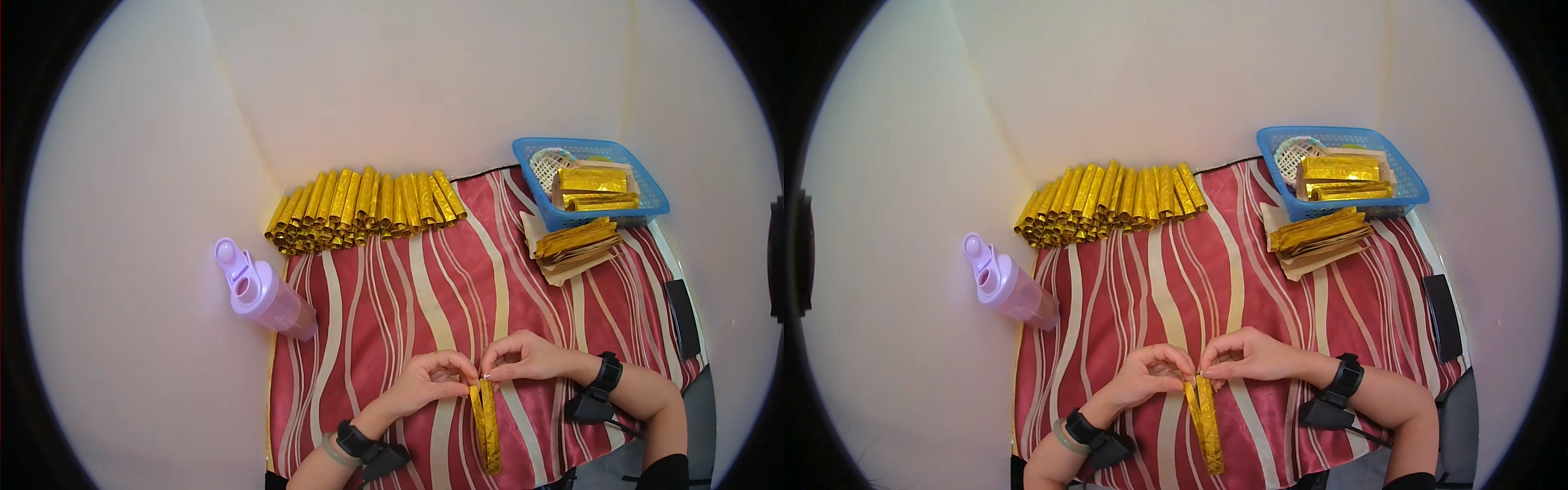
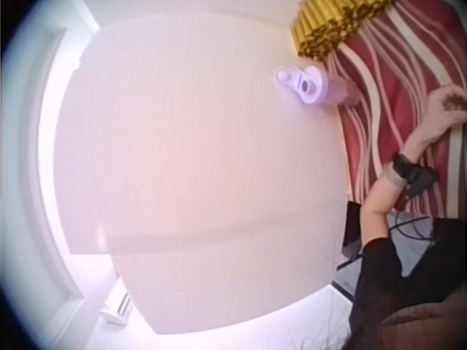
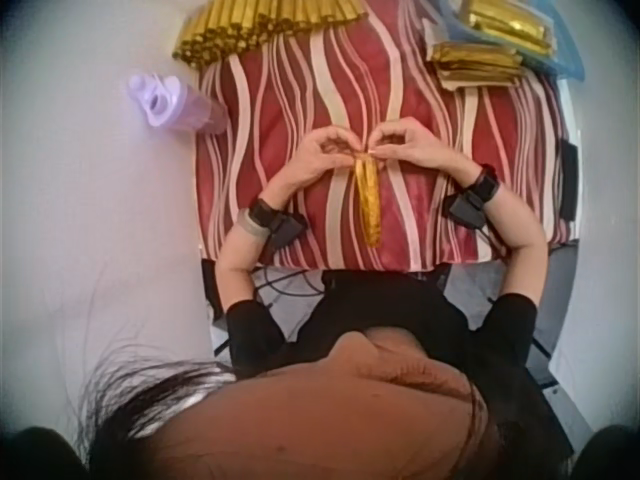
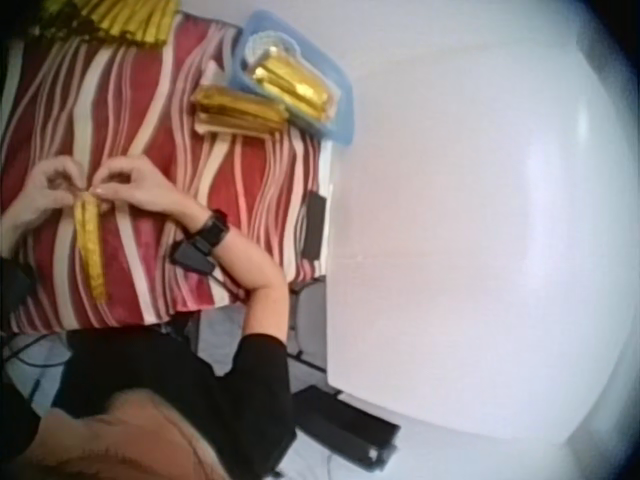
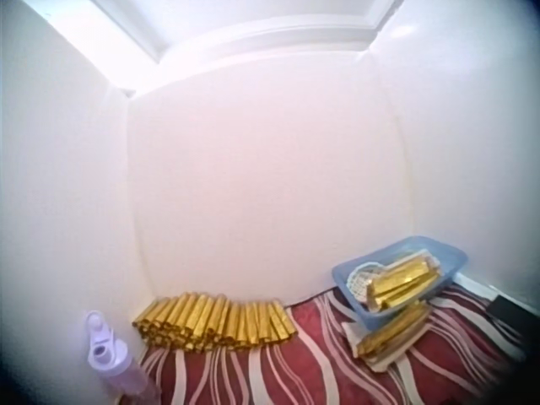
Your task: Folding and stacking gold-colored foil sheets into specific shapes.
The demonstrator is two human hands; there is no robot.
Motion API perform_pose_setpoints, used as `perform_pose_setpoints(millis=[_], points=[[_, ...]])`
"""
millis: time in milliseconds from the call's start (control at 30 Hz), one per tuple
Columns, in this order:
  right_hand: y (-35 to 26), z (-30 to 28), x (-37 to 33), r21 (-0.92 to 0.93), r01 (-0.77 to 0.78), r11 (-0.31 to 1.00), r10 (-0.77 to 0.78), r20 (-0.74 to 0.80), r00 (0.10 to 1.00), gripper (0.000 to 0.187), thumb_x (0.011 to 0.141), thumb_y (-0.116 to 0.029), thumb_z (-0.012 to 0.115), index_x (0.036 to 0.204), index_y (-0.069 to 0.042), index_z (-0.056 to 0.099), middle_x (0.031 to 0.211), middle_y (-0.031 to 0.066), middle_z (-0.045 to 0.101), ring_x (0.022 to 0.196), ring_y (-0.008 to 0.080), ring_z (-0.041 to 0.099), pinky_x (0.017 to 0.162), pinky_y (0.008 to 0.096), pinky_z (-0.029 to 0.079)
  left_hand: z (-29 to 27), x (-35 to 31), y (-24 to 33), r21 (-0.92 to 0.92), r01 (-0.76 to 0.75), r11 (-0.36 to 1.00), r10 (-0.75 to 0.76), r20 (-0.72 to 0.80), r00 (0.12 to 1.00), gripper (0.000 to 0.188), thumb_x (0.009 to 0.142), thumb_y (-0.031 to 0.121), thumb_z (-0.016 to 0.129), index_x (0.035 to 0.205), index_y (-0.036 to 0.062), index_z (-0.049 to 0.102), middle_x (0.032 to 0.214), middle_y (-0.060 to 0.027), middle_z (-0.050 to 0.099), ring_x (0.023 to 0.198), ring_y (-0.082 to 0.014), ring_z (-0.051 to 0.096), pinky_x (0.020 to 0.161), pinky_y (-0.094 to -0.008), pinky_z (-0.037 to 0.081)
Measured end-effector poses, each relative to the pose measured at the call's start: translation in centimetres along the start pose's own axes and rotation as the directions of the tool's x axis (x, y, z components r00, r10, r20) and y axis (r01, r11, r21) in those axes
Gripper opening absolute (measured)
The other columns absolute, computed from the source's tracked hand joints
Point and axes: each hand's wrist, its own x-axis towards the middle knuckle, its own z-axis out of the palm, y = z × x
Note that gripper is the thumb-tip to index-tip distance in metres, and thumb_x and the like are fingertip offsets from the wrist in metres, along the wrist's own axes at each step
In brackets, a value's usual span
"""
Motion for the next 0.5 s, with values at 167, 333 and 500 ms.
perform_pose_setpoints(millis=[167,333,500], points=[[-0.11,0.00,0.04,0.002,-0.023,1.000,0.023,0.008,1.000,0.013,0.091,-0.007,0.061,0.099,0.003,0.062,0.090,0.0053,0.063,0.080,0.0109,0.060,0.074,0.0245,0.048,-0.23,0.01,-0.07,0.027,0.034,0.999,-0.033,-0.009,0.999,0.023,0.079,-0.004,0.070,0.099,0.0000,0.059,0.099,-0.0081,0.060,0.093,-0.0147,0.060,0.085,-0.0275,0.048],[0.38,-0.17,0.05,-0.019,0.002,1.000,-0.001,0.037,0.999,0.017,0.092,-0.011,0.060,0.101,0.003,0.061,0.088,0.0039,0.064,0.079,0.0094,0.062,0.073,0.0230,0.050,-0.24,0.04,-0.04,0.047,0.056,0.997,-0.054,-0.037,0.998,0.027,0.077,-0.005,0.071,0.099,0.0005,0.057,0.097,-0.0078,0.060,0.093,-0.0145,0.060,0.085,-0.0270,0.049],[0.53,-0.21,0.07,-0.015,0.011,1.000,-0.010,0.038,0.999,0.017,0.093,-0.012,0.060,0.101,0.003,0.061,0.089,0.0040,0.063,0.080,0.0096,0.062,0.074,0.0229,0.051,-0.31,0.14,-0.14,0.098,-0.008,0.995,0.010,-0.024,1.000,0.017,0.077,-0.004,0.071,0.091,-0.0006,0.061,0.095,-0.0082,0.060,0.090,-0.0152,0.060,0.083,-0.0268,0.048]])
